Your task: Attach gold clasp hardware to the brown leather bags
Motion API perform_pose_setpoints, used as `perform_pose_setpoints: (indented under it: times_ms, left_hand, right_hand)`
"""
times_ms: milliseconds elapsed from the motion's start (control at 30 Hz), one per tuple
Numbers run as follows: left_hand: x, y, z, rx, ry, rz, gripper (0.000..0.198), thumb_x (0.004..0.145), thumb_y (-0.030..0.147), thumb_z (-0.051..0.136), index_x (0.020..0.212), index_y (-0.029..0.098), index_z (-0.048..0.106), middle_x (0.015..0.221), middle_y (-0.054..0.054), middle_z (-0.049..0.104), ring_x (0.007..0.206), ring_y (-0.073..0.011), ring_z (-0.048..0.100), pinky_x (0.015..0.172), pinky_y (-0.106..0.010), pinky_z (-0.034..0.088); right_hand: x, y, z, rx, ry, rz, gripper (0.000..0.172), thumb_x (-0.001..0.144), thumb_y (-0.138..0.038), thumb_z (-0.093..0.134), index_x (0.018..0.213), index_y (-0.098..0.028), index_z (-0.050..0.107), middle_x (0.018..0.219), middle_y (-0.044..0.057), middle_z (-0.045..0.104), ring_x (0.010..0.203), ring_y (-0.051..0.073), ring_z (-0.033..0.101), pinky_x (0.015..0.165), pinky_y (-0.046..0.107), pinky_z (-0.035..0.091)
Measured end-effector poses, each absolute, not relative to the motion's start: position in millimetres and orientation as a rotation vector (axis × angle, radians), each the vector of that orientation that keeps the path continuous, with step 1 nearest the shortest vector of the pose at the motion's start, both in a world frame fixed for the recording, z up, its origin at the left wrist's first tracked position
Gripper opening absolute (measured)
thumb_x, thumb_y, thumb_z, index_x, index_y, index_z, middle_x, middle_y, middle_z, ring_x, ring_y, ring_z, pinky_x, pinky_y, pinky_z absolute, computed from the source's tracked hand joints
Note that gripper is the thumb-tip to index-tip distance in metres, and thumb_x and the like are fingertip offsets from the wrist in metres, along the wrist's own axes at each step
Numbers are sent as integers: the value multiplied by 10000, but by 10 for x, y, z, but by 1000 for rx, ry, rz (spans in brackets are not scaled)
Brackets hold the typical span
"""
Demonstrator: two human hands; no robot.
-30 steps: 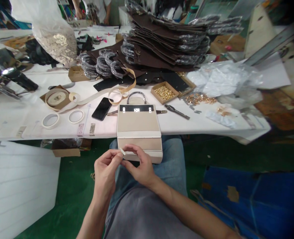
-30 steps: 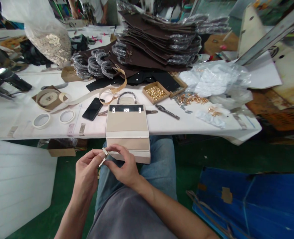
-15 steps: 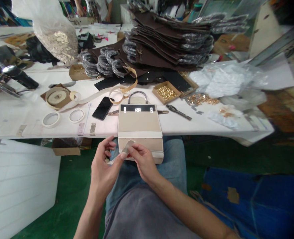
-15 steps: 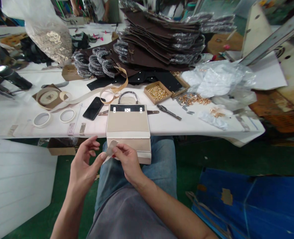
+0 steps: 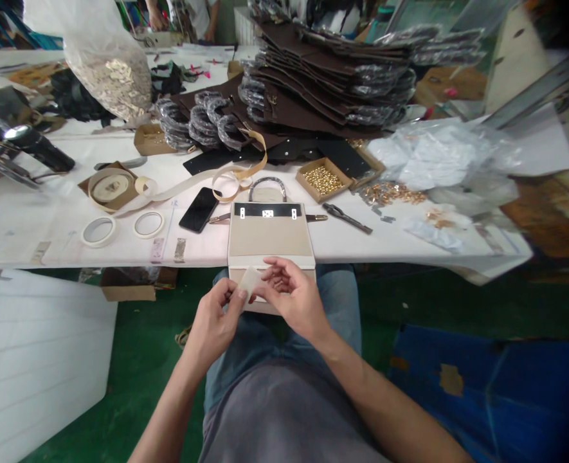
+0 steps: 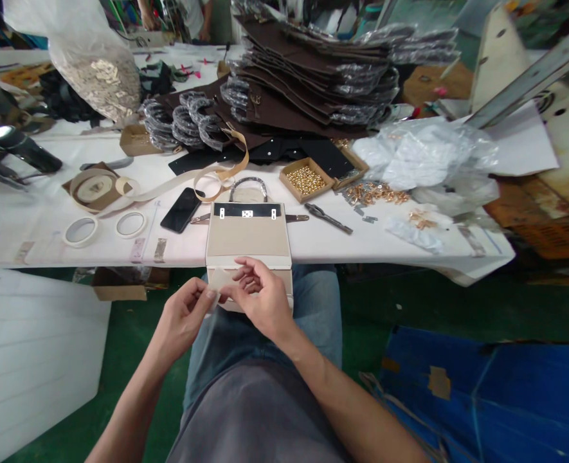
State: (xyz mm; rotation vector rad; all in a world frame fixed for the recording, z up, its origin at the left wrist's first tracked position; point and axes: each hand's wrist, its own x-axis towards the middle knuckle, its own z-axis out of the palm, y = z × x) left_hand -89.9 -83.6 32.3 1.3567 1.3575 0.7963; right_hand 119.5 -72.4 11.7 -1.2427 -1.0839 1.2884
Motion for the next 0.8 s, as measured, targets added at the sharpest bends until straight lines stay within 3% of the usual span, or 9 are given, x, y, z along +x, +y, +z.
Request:
perform_pose_setpoints:
  times_ms: [100,267,433,533,633,800]
  left_hand:
    - [-882,-803,404,1381,1267,694,313,1150,496,621,983,238,679,879,-37,769,758,-201,667,731,-299,470]
    - [-857,-724,475,1490,1267,693,329,1147,454,606,891,249,637,754,7,642,665,-183,546,663,-292,385]
    - [-926,-579,559,1531,1329,664,336,1116,463,640,882,240,734,713,8,634,667,-191,546,641,-290,370]
    - [-972,-363,715,1600,1323,601,354,1091,466,652,863,230,787,715,-4,665,657,-194,542,633,-301,378]
    - [-955,15,874,1720,1322,554,386,1050,458,671,754,220,739,666,3,616,633,-178,503,623,-308,352]
    - [-751,888,891,1825,1386,541,485,990,531,714,638,207,633,593,20,475,601,-146,398,602,-323,279]
  right_hand:
    - [1356,-611,295,-1251,-1318,1131,499,859,-438,1034,1297,-280,854,1177,73,834,884,215,760,770,348,641]
    - [1485,-457,461,-1292,-1443,1145,162,961,-434,915,994,-276,923,932,33,869,784,230,773,721,353,633]
    - [1514,-385,425,-1317,-1437,1180,126,978,-376,866,972,-267,930,846,6,856,744,208,757,683,318,588]
    - [1503,-299,373,-1332,-1441,1121,111,982,-355,854,953,-269,918,897,13,859,817,210,768,682,307,563]
    - [1496,-94,322,-1302,-1398,1032,152,980,-394,856,946,-255,907,961,39,859,848,214,763,677,310,567]
    - [1532,512,267,-1304,-1189,983,276,963,-457,843,1039,-198,900,803,39,805,689,195,703,614,308,587]
